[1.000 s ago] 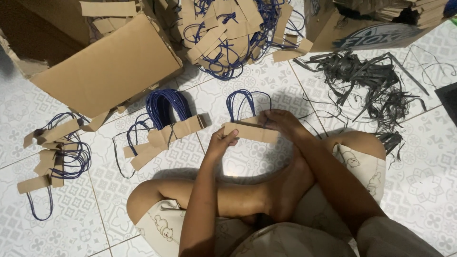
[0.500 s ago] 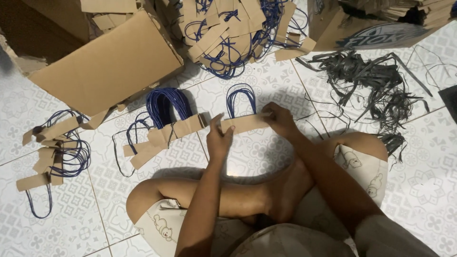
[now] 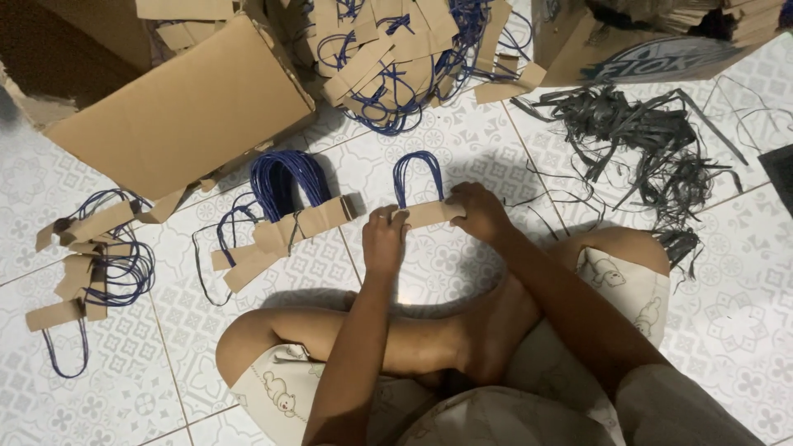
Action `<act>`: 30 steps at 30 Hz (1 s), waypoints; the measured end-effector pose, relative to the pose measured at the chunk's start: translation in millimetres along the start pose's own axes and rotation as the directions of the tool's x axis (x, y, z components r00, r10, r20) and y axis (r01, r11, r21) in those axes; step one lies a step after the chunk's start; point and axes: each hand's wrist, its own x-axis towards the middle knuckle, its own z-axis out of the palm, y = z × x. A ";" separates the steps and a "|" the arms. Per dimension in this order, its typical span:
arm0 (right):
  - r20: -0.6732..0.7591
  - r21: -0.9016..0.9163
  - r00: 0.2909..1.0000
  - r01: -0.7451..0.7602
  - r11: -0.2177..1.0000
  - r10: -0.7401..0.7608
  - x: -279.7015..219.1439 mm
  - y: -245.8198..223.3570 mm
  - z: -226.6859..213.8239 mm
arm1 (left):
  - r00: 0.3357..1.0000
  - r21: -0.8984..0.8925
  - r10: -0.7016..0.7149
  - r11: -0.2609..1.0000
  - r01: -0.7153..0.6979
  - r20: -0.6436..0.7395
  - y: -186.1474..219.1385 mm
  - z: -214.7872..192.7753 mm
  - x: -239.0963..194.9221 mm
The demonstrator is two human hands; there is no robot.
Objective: The person sits on the floor and repeatedly wraps blue cables around rectangular cardboard pieces. They fold the cardboard over the cable to secure it, then place the finished bundle into a nearby box. The process is repeated multiple times with new cables and cardboard pieces.
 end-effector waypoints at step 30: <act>0.027 -0.070 0.976 0.217 0.974 -0.215 11.3 16.2 21.2 | 0.974 -0.027 0.177 0.984 -0.174 0.142 -23.5 15.2 5.8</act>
